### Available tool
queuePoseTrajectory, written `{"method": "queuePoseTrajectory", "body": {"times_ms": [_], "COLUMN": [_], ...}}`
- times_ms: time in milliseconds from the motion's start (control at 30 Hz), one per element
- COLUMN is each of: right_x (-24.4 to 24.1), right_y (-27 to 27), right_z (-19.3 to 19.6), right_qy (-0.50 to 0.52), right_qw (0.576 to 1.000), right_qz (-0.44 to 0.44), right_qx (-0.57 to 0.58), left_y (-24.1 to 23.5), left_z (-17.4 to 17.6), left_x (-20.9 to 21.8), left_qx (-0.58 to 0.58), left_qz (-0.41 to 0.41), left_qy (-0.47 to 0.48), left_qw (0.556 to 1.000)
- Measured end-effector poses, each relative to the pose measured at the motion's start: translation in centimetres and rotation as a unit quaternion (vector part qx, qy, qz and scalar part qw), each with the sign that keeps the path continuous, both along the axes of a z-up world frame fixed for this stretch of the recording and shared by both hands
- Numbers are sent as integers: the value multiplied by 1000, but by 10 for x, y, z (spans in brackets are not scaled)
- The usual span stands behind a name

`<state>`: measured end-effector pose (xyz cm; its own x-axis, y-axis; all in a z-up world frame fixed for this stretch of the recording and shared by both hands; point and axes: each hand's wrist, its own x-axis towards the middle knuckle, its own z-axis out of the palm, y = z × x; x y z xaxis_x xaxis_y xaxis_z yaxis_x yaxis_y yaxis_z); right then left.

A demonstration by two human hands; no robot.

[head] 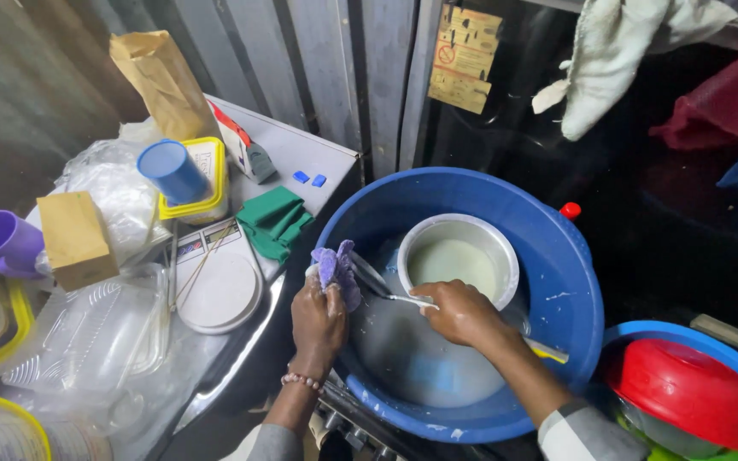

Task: Washing and scrubbing kitchen utensils and a metal bowl in a basin of soapy water.

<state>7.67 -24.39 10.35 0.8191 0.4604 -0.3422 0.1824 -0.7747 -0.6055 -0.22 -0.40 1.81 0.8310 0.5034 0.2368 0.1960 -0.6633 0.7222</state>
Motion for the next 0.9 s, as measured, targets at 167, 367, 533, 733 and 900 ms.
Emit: {"method": "queuePoseTrajectory", "body": {"times_ms": [167, 367, 533, 733, 900], "right_x": [-2, -27, -31, -49, -62], "right_y": [28, -4, -28, -54, -68], "right_z": [-70, -79, -99, -81, -56], "right_qy": [14, -165, -320, -389, -342], "right_qw": [970, 925, 906, 903, 919], "right_qz": [6, 179, 140, 52, -12], "right_qx": [-242, -290, -240, -173, -197], "left_y": [-4, 1, 5, 7, 16], "left_z": [7, 2, -2, -5, -27], "left_x": [1, 4, 7, 5, 6], "left_qx": [-12, -75, -59, -52, -5], "left_qz": [5, -9, -19, -24, -30], "left_qy": [-12, -11, -33, -42, -73], "left_qw": [1000, 997, 998, 997, 997]}}
